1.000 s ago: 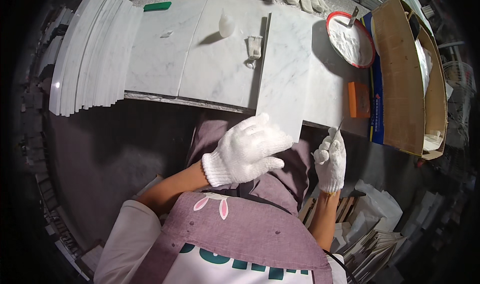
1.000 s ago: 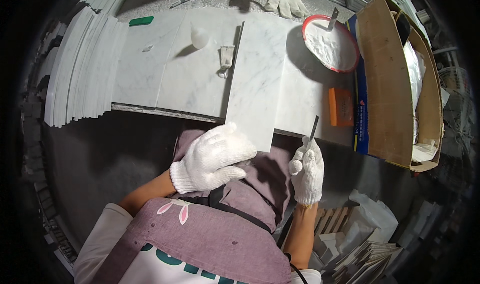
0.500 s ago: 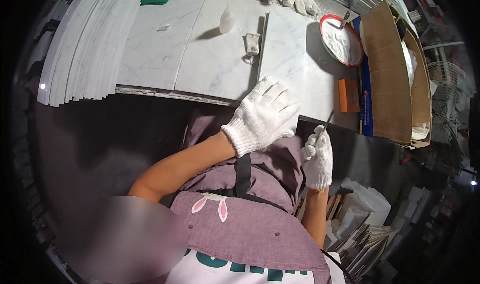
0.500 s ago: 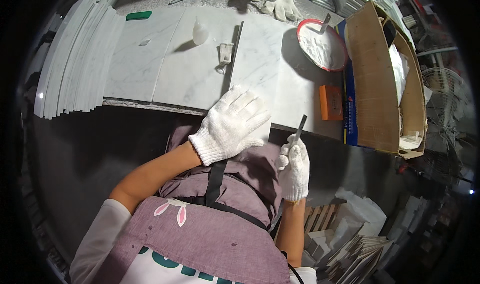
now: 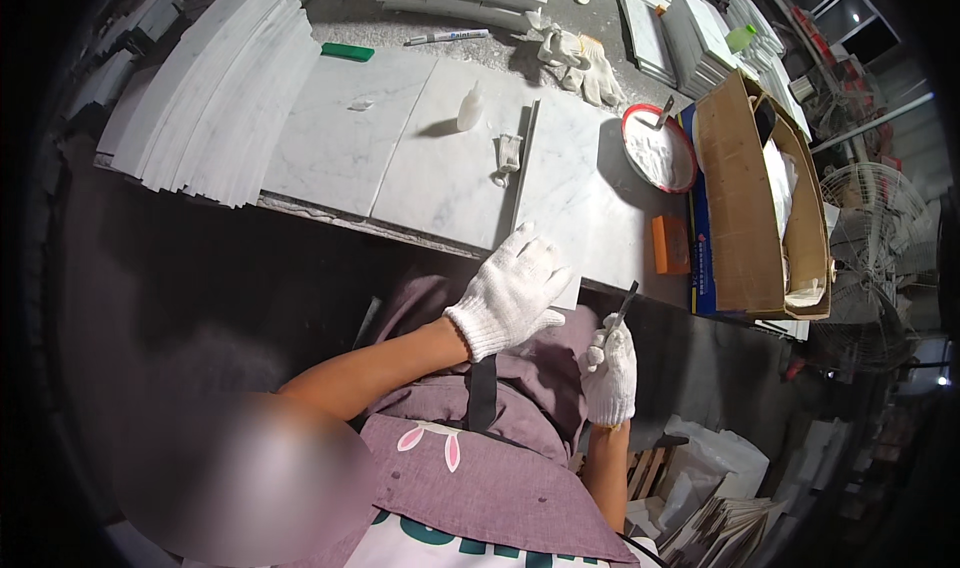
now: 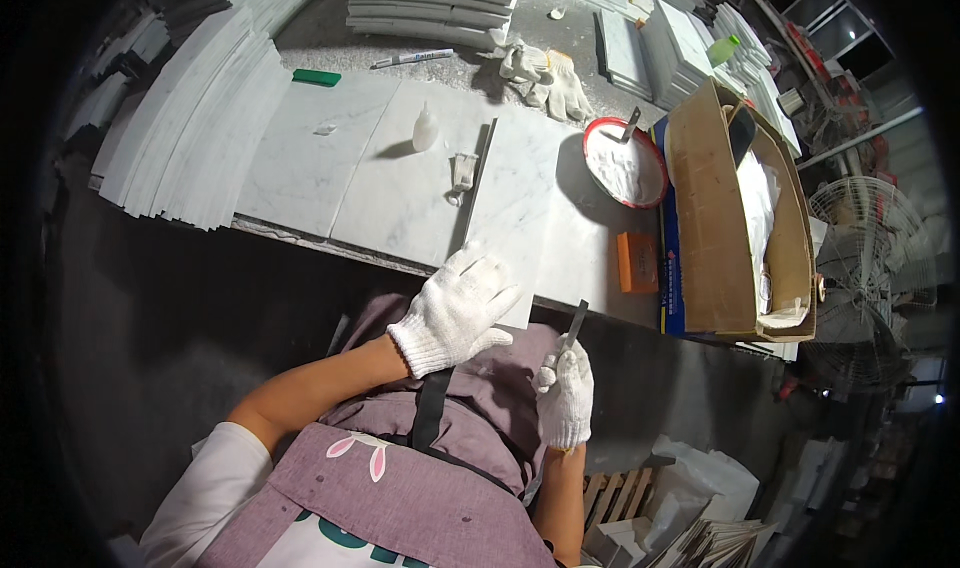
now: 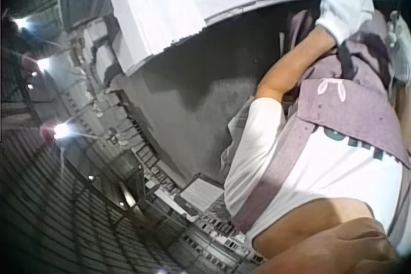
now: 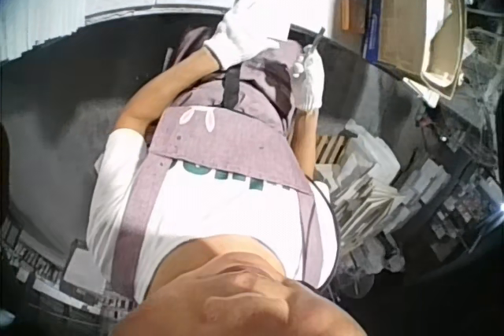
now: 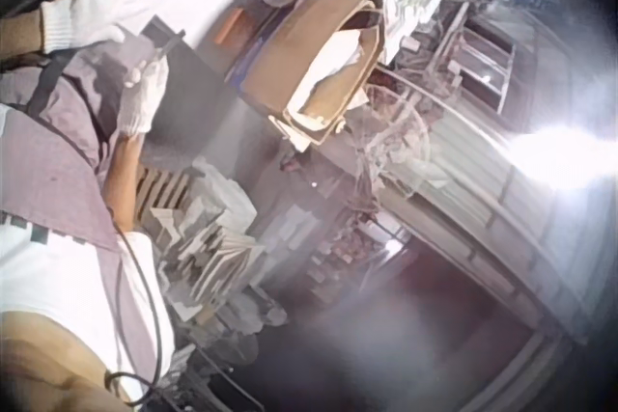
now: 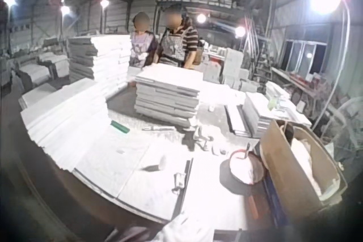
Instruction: The person scrapes the edges of rectangular white tiles with a metal scraper, repeatedly flipping each tile to work on different sides. The person places finished tiles into a stack on the table.
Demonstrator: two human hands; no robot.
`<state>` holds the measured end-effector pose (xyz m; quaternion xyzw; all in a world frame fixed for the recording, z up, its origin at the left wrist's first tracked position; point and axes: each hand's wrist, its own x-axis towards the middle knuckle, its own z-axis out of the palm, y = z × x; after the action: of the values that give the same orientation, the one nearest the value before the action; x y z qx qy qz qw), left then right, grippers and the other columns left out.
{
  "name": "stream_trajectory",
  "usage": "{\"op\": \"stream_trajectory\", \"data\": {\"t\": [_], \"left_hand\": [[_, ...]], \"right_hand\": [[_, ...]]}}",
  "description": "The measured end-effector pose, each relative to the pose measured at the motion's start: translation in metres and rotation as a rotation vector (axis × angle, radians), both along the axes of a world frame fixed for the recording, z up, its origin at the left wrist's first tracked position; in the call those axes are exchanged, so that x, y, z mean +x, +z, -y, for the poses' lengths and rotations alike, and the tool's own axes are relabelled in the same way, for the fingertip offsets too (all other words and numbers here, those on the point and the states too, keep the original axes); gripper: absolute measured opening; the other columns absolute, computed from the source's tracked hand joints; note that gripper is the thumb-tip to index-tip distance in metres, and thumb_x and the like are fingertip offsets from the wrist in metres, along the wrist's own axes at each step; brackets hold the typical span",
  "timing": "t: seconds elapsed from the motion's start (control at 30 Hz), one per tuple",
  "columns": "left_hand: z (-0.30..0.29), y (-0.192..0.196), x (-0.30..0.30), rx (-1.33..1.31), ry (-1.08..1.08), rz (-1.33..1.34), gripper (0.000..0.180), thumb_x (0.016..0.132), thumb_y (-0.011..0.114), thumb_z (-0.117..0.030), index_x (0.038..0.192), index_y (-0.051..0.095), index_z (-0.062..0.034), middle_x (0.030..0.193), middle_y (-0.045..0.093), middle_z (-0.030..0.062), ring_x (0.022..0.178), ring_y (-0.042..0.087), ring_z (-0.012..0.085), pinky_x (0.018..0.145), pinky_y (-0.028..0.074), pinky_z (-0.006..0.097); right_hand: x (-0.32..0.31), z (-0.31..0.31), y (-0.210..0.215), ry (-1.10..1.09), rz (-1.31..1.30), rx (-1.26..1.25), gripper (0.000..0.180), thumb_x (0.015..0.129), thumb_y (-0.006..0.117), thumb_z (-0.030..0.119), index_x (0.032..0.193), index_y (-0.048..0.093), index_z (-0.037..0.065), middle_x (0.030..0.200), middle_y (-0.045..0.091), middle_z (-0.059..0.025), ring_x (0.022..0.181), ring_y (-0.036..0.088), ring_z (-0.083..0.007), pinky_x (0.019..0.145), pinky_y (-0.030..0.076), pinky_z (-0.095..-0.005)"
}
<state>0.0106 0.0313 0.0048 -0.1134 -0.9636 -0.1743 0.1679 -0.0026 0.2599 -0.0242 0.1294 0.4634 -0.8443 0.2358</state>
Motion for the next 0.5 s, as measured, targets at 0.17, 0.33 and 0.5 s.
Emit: {"op": "stream_trajectory", "data": {"t": [0.17,0.33,0.5], "left_hand": [[-0.002,0.015,0.018,0.008,-0.037,0.084,0.053,0.077,0.077,-0.049,0.111,0.068,-0.0099,0.110,0.065,0.0097,0.114,0.059,0.0297,0.113,0.039,0.046],[0.021,0.014,0.036,0.370,-0.141,-0.022,0.022,0.087,0.071,-0.033,0.094,0.073,-0.0114,0.070,0.058,0.0082,0.070,0.060,0.0290,0.067,0.051,0.041],[0.045,0.014,0.036,0.411,0.194,-0.121,0.017,0.083,0.078,-0.018,0.096,0.074,-0.0079,0.074,0.058,0.0113,0.070,0.059,0.0313,0.067,0.049,0.042]], "right_hand": [[-0.002,-0.014,-0.011,-0.027,-0.031,-0.120,0.023,0.104,0.061,0.019,0.123,0.058,0.007,0.088,0.054,0.0018,0.069,0.050,-0.0065,0.059,0.046,-0.0207],[0.002,-0.029,-0.022,-0.041,-0.043,-0.207,0.022,0.103,0.064,0.022,0.121,0.059,0.011,0.096,0.058,-0.0003,0.074,0.053,-0.0078,0.062,0.048,-0.0225],[0.007,-0.018,-0.018,-0.069,-0.030,-0.099,0.026,0.102,0.066,0.030,0.122,0.057,0.015,0.110,0.061,0.0008,0.084,0.057,-0.0081,0.070,0.052,-0.0236]]}}
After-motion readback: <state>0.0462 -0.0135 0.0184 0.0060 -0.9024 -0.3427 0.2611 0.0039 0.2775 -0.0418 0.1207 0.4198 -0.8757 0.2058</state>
